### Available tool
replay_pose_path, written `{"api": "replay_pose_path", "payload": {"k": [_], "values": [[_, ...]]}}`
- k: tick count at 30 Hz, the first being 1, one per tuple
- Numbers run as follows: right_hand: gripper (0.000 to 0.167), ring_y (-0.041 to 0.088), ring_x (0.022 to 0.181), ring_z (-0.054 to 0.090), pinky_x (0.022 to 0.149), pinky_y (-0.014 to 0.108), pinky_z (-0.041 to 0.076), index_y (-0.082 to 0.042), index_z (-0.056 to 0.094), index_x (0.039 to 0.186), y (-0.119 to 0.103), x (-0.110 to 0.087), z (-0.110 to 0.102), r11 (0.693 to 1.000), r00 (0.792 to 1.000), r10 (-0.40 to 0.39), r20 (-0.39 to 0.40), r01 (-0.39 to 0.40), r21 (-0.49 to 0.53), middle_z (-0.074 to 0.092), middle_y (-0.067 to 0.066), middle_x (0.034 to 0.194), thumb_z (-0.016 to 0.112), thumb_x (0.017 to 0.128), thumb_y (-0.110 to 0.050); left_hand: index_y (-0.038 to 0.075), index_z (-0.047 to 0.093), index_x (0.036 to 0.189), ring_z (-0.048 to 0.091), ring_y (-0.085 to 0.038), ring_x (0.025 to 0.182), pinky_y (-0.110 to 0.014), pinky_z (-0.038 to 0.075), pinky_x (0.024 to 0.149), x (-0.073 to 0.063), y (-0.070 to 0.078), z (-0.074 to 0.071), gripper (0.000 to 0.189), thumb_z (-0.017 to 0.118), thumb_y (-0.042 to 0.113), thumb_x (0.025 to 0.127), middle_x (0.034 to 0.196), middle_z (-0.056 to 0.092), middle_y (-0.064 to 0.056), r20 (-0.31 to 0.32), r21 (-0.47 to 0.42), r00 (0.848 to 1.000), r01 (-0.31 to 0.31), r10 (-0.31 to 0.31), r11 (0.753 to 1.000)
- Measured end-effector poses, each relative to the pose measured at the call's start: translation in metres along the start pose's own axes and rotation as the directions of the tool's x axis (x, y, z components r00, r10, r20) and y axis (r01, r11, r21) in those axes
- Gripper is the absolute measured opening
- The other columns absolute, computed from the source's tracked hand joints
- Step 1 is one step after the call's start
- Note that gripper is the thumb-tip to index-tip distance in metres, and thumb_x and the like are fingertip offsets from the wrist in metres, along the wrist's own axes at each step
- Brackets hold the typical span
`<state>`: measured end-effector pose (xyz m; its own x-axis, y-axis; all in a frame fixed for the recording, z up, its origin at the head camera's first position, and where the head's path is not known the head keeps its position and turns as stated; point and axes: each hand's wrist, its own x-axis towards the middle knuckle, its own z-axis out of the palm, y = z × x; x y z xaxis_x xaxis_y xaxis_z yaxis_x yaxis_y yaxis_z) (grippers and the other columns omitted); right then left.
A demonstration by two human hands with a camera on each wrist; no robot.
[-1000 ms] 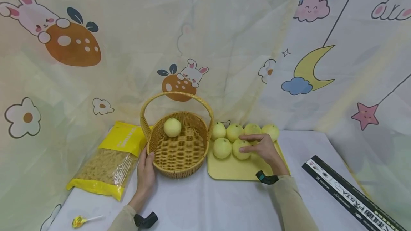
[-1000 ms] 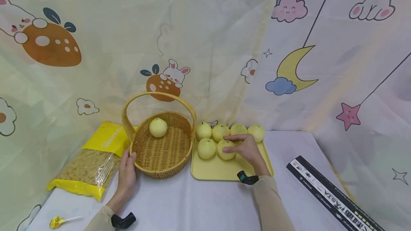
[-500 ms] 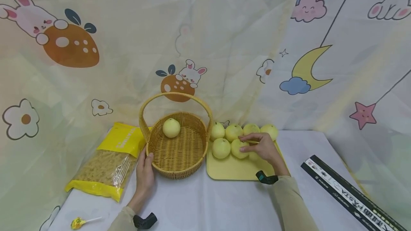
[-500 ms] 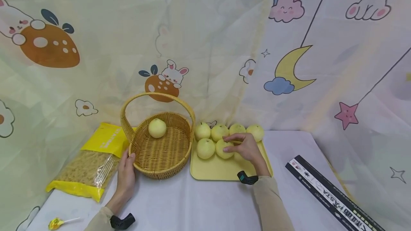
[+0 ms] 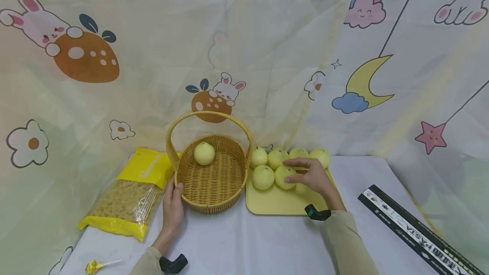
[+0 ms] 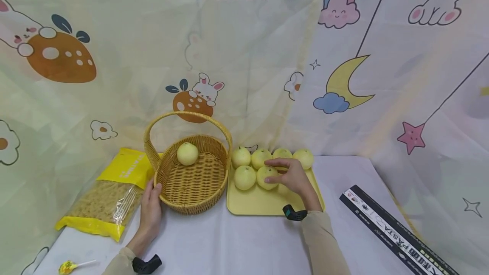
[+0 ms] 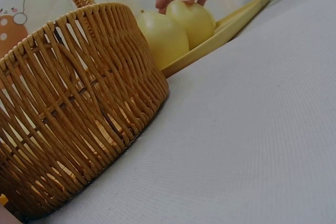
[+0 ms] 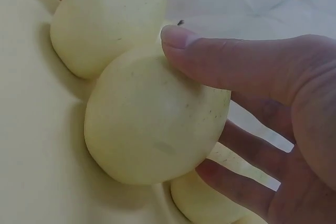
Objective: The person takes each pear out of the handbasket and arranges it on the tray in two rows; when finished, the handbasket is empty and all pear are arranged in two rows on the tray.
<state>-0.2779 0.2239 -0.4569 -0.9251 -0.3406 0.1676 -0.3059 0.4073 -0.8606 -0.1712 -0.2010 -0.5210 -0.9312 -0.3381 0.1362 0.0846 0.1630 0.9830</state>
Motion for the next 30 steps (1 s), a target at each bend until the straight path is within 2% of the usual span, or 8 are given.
{"api": "replay_pose_path", "payload": {"k": [7,11,14,19,21,23,28,30], "values": [[0.044,0.038,0.132,0.063,0.111,0.059,0.053,-0.011,0.079,0.126,-0.014,0.000,0.002,0.999,0.998,-0.052,-0.032,0.052,-0.003,0.074,0.012,0.132,0.091,0.085,-0.020,0.017,0.026,0.170,0.027,-0.030,0.161,-0.052,0.021,0.133,-0.001,-0.002,-0.001,0.057,0.035,0.033,0.116,0.175,0.028,-0.009,-0.006,-0.009,1.000,0.007,-0.007,1.000],[0.035,0.032,0.129,0.065,0.106,0.051,0.058,-0.012,0.080,0.122,-0.032,-0.002,0.007,0.996,0.995,-0.085,-0.051,0.086,0.016,0.076,0.009,0.127,0.088,0.089,-0.020,0.017,0.027,0.170,0.027,-0.029,0.160,-0.051,0.021,0.134,-0.002,-0.004,0.000,0.057,0.036,0.033,0.116,0.174,0.029,-0.009,-0.011,-0.022,1.000,0.011,-0.011,1.000],[0.030,0.022,0.121,0.070,0.101,0.046,0.062,-0.011,0.082,0.119,-0.046,-0.003,0.014,0.992,0.992,-0.120,-0.036,0.121,0.036,0.078,0.008,0.123,0.087,0.090,-0.019,0.016,0.027,0.170,0.027,-0.029,0.160,-0.051,0.021,0.134,-0.002,-0.004,0.000,0.057,0.036,0.033,0.116,0.174,0.029,-0.010,-0.009,-0.012,1.000,0.012,-0.012,1.000],[0.025,0.026,0.113,0.074,0.095,0.043,0.065,-0.005,0.082,0.115,-0.071,-0.004,0.038,0.982,0.984,-0.176,0.030,0.174,0.075,0.080,0.008,0.117,0.084,0.092,-0.017,0.016,0.027,0.169,0.028,-0.030,0.160,-0.051,0.022,0.133,-0.002,-0.004,0.001,0.057,0.036,0.033,0.116,0.174,0.029,-0.010,-0.004,-0.009,1.000,0.009,-0.009,1.000],[0.025,0.031,0.114,0.074,0.094,0.040,0.065,-0.004,0.082,0.114,-0.083,-0.003,0.050,0.978,0.979,-0.195,0.055,0.190,0.089,0.080,0.010,0.115,0.083,0.093,-0.016,0.016,0.026,0.170,0.028,-0.030,0.160,-0.050,0.022,0.133,-0.002,-0.004,0.001,0.057,0.036,0.033,0.116,0.174,0.029,-0.010,-0.002,-0.012,1.000,0.009,-0.009,1.000],[0.022,0.028,0.112,0.075,0.094,0.039,0.065,-0.006,0.082,0.113,-0.095,-0.001,0.062,0.973,0.974,-0.218,0.066,0.212,0.090,0.081,0.009,0.114,0.082,0.094,-0.017,0.015,0.026,0.170,0.028,-0.031,0.160,-0.051,0.022,0.133,-0.002,-0.004,0.001,0.058,0.036,0.033,0.116,0.175,0.028,-0.010,-0.004,-0.012,1.000,0.006,-0.006,1.000],[0.019,0.032,0.106,0.077,0.088,0.033,0.066,-0.008,0.082,0.113,-0.119,0.017,0.092,0.953,0.959,-0.281,0.045,0.274,0.128,0.080,0.013,0.114,0.080,0.096,-0.016,0.014,0.027,0.169,0.028,-0.031,0.160,-0.051,0.022,0.133,-0.001,-0.002,0.000,0.057,0.037,0.033,0.116,0.174,0.029,-0.010,-0.019,-0.007,1.000,-0.002,0.002,1.000],[0.021,0.032,0.109,0.076,0.088,0.034,0.066,-0.010,0.082,0.117,-0.125,0.024,0.102,0.952,0.958,-0.284,0.043,0.277,0.127,0.079,0.012,0.119,0.080,0.096,-0.016,0.015,0.026,0.169,0.028,-0.030,0.160,-0.051,0.022,0.134,0.000,-0.001,0.000,0.058,0.036,0.033,0.116,0.174,0.029,-0.010,-0.015,-0.005,1.000,0.002,-0.002,1.000]]}}
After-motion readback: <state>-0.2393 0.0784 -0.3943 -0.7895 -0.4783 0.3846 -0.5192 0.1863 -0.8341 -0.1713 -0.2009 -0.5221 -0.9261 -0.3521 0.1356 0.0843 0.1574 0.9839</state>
